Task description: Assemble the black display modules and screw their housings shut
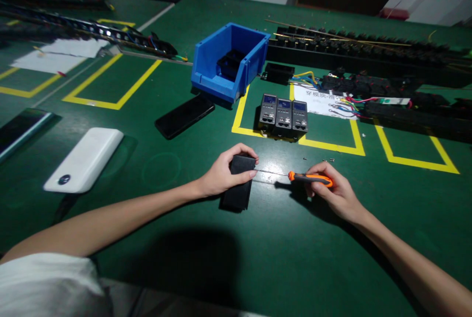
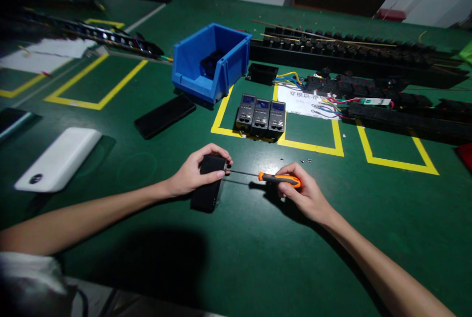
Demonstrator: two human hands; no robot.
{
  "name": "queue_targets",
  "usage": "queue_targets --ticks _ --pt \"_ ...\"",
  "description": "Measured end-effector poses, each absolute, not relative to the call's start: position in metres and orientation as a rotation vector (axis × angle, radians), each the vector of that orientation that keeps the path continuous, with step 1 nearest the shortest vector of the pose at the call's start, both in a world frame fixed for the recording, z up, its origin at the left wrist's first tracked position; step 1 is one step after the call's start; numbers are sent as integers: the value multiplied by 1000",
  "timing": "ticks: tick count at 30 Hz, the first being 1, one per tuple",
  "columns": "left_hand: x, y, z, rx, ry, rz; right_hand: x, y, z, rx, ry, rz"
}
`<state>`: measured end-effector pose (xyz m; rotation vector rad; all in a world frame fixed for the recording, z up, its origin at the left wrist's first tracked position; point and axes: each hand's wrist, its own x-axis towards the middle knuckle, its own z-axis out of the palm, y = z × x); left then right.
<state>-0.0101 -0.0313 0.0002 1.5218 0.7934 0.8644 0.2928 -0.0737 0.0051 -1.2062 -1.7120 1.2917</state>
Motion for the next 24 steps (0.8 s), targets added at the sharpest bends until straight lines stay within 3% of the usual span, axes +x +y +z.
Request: queue_targets --ticks 6,24 --pt "-10 -31 0 1533 795 866 293 -75 4 -1247 -1727 1158" --pt "-11 -30 -1 1537 786 858 293 -74 4 -1271 -1676 1255"
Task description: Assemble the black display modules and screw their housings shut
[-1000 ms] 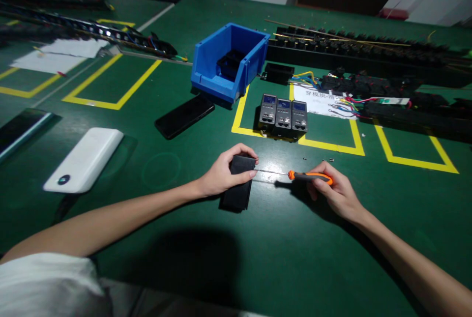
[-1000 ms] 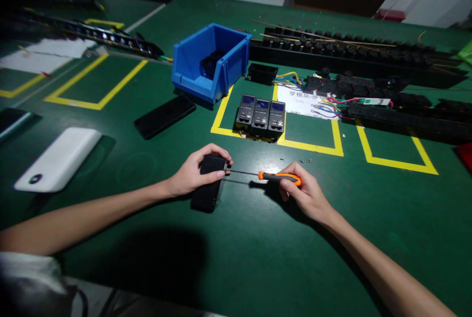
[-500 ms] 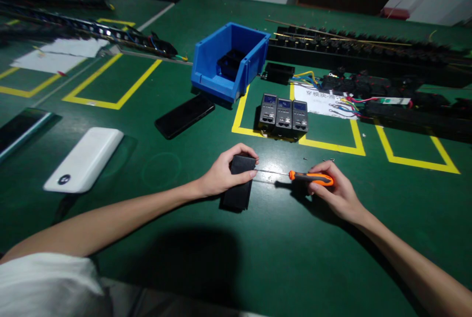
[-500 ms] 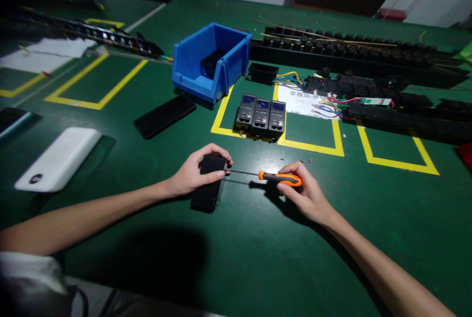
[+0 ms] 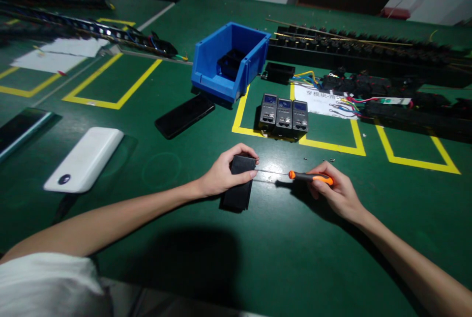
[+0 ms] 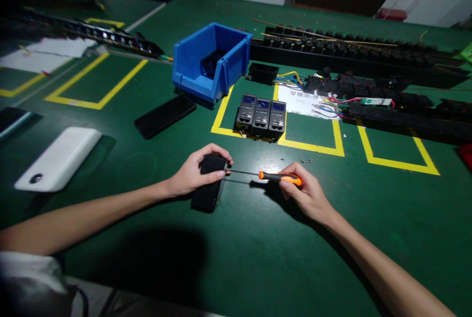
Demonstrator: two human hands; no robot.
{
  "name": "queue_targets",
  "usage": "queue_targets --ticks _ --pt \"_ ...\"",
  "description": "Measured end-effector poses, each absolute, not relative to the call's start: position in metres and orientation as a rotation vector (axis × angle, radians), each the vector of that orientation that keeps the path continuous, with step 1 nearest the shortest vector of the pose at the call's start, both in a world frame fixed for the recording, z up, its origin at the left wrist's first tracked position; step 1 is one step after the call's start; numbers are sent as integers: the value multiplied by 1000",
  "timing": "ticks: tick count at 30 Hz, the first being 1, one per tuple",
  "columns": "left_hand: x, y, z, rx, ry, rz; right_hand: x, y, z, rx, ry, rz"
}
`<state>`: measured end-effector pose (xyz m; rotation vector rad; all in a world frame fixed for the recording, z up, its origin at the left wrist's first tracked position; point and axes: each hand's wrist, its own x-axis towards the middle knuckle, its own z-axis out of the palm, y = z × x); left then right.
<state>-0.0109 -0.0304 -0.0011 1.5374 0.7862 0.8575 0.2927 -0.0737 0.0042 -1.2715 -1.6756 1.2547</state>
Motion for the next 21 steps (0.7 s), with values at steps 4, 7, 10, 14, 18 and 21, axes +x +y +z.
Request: queue_targets --ticks 4,7,10,14,18,21 --pt "-11 -30 -1 1533 787 856 293 -73 5 -1256 -1686 1254" --pt "-11 -31 -1 1516 783 857 293 -73 4 -1256 -1713 1248" --pt "-10 -31 -1 1507 780 860 293 -74 4 -1252 -1721 1244" --pt "-10 -31 -2 1513 787 859 292 -75 6 -1238 -1746 1179" --pt "-10 -31 -2 1512 791 858 292 -76 6 -1257 -1751 1147" --pt "-10 -31 -1 1511 787 865 293 -76 5 -1276 -1731 1169"
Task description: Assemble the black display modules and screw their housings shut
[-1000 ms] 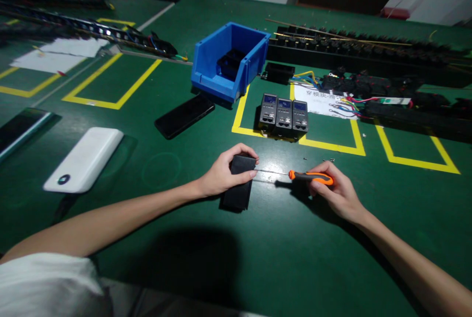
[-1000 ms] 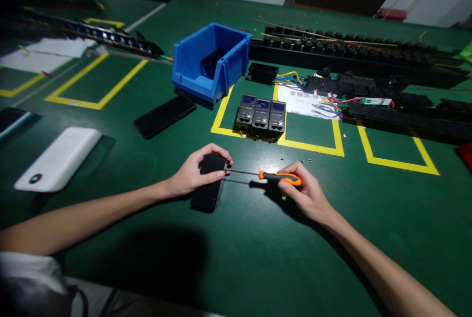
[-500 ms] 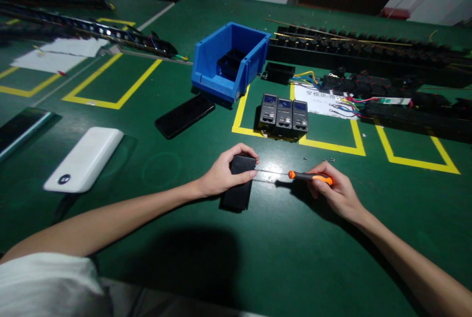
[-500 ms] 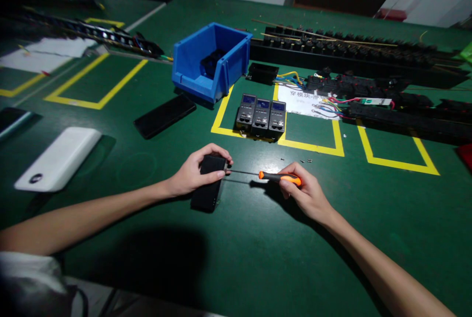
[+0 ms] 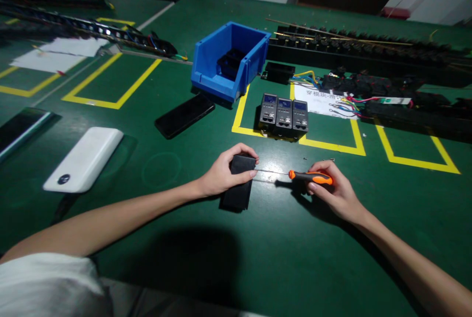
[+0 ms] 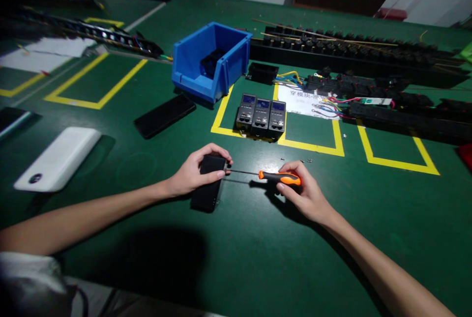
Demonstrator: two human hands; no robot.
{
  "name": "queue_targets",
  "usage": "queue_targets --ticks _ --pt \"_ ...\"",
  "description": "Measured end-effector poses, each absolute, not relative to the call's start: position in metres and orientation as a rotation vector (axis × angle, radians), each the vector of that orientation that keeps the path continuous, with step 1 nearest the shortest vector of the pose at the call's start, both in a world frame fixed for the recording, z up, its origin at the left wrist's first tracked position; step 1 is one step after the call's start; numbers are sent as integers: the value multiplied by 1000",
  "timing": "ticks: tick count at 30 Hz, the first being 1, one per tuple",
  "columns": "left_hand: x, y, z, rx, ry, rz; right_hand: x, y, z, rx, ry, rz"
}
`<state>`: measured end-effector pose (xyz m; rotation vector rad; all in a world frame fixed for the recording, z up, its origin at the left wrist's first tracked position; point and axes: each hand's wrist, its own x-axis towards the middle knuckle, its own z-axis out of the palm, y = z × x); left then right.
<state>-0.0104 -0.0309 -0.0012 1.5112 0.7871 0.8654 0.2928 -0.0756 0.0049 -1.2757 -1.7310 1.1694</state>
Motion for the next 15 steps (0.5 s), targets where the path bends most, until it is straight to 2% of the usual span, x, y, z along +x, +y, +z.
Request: queue_targets --ticks 15 --pt "-10 -31 -1 1526 803 879 294 -74 3 -1292 -1657 1264"
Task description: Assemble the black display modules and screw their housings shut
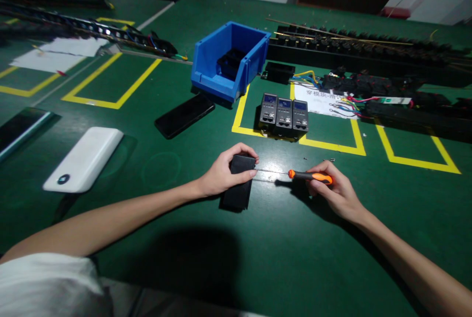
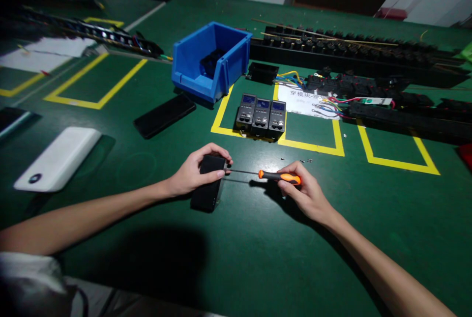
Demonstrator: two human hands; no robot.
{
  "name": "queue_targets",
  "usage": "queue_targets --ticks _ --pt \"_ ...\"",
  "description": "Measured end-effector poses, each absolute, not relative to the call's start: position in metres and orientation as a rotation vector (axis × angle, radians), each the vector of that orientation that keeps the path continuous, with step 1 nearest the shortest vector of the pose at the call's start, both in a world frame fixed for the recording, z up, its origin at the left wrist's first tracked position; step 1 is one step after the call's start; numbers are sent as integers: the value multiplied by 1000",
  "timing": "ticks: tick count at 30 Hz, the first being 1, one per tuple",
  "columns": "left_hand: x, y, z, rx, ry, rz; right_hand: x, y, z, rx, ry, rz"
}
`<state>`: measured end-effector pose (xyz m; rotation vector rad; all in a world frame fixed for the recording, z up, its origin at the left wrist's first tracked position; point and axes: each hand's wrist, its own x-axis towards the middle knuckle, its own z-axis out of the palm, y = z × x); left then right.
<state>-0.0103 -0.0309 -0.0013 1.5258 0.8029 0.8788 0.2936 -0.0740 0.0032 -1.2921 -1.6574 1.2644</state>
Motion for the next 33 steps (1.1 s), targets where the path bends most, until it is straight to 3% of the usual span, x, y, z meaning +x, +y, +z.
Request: queue_targets --ticks 33 --pt "-10 -31 -1 1522 810 878 296 -75 0 -1276 -1676 1256"
